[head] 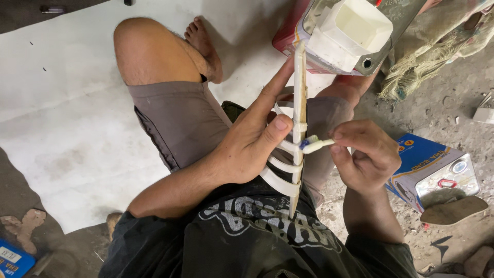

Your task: The person sits on the floor and applies a white adhesive to the sole of a beige sandal using a toothbrush. They repeatedly dip the brush into a container and spread the glue along the sole, then place the sandal on a nearby rack.

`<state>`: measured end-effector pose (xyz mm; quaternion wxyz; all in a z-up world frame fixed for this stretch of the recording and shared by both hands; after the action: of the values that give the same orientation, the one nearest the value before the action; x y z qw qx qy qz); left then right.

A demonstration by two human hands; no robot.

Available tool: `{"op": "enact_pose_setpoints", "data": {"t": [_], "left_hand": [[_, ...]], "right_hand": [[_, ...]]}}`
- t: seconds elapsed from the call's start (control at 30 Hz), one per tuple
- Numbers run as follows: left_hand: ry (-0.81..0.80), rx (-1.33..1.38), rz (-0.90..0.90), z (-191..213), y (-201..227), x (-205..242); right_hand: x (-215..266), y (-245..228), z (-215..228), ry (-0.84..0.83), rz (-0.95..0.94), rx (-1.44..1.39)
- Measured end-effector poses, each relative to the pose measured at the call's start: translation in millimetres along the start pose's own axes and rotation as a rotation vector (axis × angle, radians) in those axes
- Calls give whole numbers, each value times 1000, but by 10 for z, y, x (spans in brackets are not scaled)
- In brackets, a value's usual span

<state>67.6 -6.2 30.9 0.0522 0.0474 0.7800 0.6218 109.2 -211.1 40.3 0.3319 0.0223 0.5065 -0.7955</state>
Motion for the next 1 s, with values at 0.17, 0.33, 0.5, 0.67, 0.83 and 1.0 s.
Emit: {"op": "enact_pose_setpoints", "data": {"t": [0.17,0.33,0.5,0.67,0.83,1.0], "left_hand": [[28,45,16,21,-31,1],[11,29,13,13,-39,5],[-5,5,22,-12,-35,-12],[-39,35,63,-37,-96,-3],[-71,45,54,-87,-199,12],[61,117,23,173,-322,-95]], "right_hand": [[26,-32,16,-11,10,31],[38,-56,98,-23,56,149],[50,-47,145,-3,19,141],[22,-37,126,-34,35,137],[26,109,72,35,-68,148],[-33,-21,-67,-117,19,-38]]}}
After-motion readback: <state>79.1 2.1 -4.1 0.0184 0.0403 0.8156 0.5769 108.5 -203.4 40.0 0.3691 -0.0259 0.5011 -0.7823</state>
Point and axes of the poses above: each hand's wrist, its own x-axis away from the middle knuckle, its own z-axis out of the back of the hand, y = z × x, the point moved 7 cm from there along -x, towards the middle knuckle, and after that the axes turned 6 degrees about x, right-handed, at the moved point
